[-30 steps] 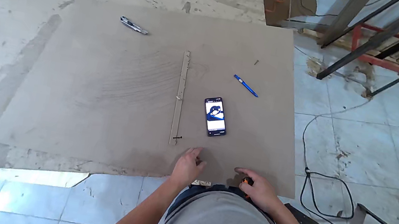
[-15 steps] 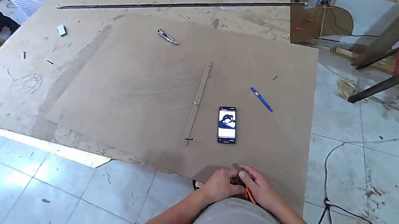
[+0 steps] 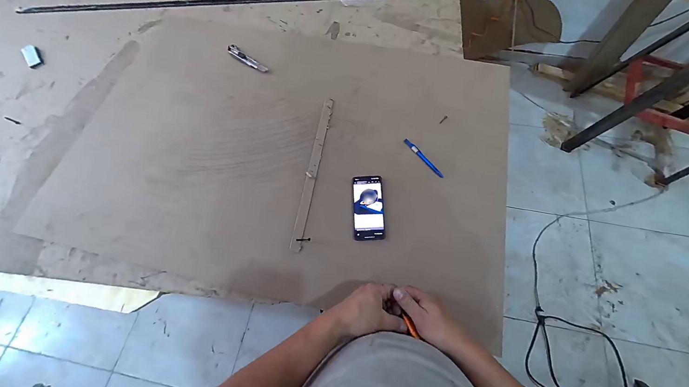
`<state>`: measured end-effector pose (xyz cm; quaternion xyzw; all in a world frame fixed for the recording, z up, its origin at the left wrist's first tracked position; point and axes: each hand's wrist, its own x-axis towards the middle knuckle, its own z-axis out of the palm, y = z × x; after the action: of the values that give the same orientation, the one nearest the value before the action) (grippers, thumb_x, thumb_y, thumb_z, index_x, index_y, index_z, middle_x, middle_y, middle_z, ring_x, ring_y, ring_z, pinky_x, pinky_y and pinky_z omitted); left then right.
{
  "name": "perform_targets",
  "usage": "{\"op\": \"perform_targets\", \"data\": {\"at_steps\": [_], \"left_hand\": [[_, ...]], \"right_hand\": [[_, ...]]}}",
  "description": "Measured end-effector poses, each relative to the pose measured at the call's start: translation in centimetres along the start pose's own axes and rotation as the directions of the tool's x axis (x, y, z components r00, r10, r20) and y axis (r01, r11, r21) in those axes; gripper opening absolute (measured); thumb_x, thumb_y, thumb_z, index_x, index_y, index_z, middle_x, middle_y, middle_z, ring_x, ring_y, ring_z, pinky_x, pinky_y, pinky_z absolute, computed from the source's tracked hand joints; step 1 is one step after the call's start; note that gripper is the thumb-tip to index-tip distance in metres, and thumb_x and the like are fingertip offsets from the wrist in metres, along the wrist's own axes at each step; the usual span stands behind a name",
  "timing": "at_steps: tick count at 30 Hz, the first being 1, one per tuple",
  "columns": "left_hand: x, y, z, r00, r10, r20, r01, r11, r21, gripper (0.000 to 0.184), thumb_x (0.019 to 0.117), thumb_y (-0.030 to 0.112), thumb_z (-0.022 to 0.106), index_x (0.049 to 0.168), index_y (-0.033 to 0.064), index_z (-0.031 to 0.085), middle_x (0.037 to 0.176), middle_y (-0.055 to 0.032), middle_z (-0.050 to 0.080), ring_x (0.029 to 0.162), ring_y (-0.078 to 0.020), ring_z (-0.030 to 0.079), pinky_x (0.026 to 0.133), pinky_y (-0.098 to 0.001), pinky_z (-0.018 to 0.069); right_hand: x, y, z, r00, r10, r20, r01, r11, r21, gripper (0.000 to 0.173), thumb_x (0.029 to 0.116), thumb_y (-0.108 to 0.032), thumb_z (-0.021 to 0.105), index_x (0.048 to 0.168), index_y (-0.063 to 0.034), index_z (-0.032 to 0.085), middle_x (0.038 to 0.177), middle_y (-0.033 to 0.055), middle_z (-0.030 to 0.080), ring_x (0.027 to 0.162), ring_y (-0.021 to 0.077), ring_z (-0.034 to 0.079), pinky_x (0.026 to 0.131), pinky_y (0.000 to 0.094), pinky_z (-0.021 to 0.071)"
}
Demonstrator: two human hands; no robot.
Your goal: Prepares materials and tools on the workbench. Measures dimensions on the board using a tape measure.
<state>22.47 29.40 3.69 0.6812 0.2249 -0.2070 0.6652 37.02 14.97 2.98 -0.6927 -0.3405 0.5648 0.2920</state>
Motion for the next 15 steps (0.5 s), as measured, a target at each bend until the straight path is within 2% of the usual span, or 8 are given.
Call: {"op": "perform_targets", "data": {"at_steps": [1,3,4,6,8,10,12,15], "left_hand": [[0.0,-0.3,0.0,1.0,0.007,0.009,-0.006,0.999,-0.048,0.038,0.0861,0.029,0.083,0.114,0.0076,0.07,0.097,-0.0014,0.074,0.089,-0.0106,0.07,0.088,-0.0354,0.0586],[-0.4,-0.7,-0.4,0.999,0.034,-0.005,-0.034,0.989,-0.145,0.031,0.0862,0.024,0.081,0.108,0.005,0.071,0.094,-0.0042,0.073,0.088,-0.0132,0.07,0.085,-0.0366,0.059],[-0.6,-1.0,-0.8,0.998,0.048,-0.035,-0.054,0.981,-0.186,0.027,0.086,0.023,0.08,0.101,0.0044,0.07,0.089,-0.0045,0.071,0.083,-0.0139,0.067,0.08,-0.0362,0.0574],[-1.2,-1.6,-1.8,0.99,0.061,-0.124,-0.093,0.958,-0.271,0.02,0.0873,0.022,0.075,0.091,0.0052,0.066,0.08,-0.0025,0.066,0.073,-0.0127,0.062,0.072,-0.0339,0.0542],[-1.7,-2.6,-3.4,0.971,0.05,-0.235,-0.137,0.92,-0.368,0.014,0.0873,0.017,0.071,0.085,0.0057,0.063,0.08,-0.0033,0.065,0.072,-0.0135,0.061,0.072,-0.0342,0.0532],[-1.9,-3.3,-4.9,0.939,0.025,-0.342,-0.186,0.875,-0.446,0.011,0.0874,0.014,0.068,0.084,0.0054,0.062,0.08,-0.0045,0.065,0.071,-0.0135,0.06,0.072,-0.0336,0.0532],[-1.8,-3.7,-5.9,0.911,-0.011,-0.413,-0.217,0.838,-0.5,0.009,0.0887,0.011,0.066,0.086,0.004,0.061,0.078,-0.0061,0.064,0.068,-0.0145,0.06,0.07,-0.0333,0.0531],[-1.0,-3.9,-6.0,0.892,-0.037,-0.45,-0.241,0.804,-0.544,0.009,0.0921,0.007,0.065,0.086,0.0027,0.059,0.079,-0.0093,0.064,0.067,-0.0164,0.059,0.068,-0.0333,0.0529]], "right_hand": [[-0.2,0.1,0.0,1.0,-0.006,0.011,0.006,1.0,0.001,0.06,0.1043,-0.066,0.038,0.114,-0.0162,0.07,0.095,0.0019,0.07,0.091,0.0132,0.067,0.087,0.0407,0.0552],[-0.4,0.2,-0.3,0.999,-0.028,0.046,0.028,1.0,0.001,0.056,0.102,-0.065,0.047,0.12,-0.0182,0.072,0.102,0.0009,0.073,0.095,0.0119,0.069,0.091,0.04,0.056],[-0.5,0.4,-0.6,0.997,-0.033,0.066,0.034,0.999,-0.016,0.054,0.1005,-0.064,0.052,0.121,-0.0186,0.073,0.103,0.0005,0.073,0.096,0.0113,0.068,0.092,0.0396,0.0558],[-0.6,1.0,-1.7,0.994,0.008,0.106,0.001,0.996,-0.086,0.049,0.0966,-0.061,0.062,0.115,-0.017,0.075,0.101,0.002,0.073,0.093,0.013,0.068,0.088,0.0411,0.0552],[-1.2,1.6,-3.3,0.991,0.073,0.116,-0.055,0.988,-0.147,0.044,0.0965,-0.055,0.066,0.11,-0.0149,0.076,0.096,0.0036,0.072,0.088,0.0144,0.066,0.084,0.042,0.0543],[-1.9,2.5,-4.9,0.992,0.106,0.072,-0.094,0.983,-0.156,0.036,0.0985,-0.048,0.066,0.107,-0.0142,0.077,0.093,0.0035,0.071,0.085,0.0144,0.066,0.082,0.0414,0.0537],[-2.6,3.6,-6.6,0.993,0.114,0.023,-0.11,0.986,-0.122,0.028,0.0994,-0.041,0.066,0.107,-0.0171,0.078,0.096,0.0003,0.074,0.088,0.0113,0.067,0.084,0.0383,0.055],[-3.5,4.8,-8.3,0.992,0.127,-0.002,-0.127,0.987,-0.1,0.025,0.1016,-0.038,0.065,0.109,-0.0188,0.078,0.097,-0.0025,0.075,0.088,0.0095,0.069,0.085,0.0365,0.0564]]}}
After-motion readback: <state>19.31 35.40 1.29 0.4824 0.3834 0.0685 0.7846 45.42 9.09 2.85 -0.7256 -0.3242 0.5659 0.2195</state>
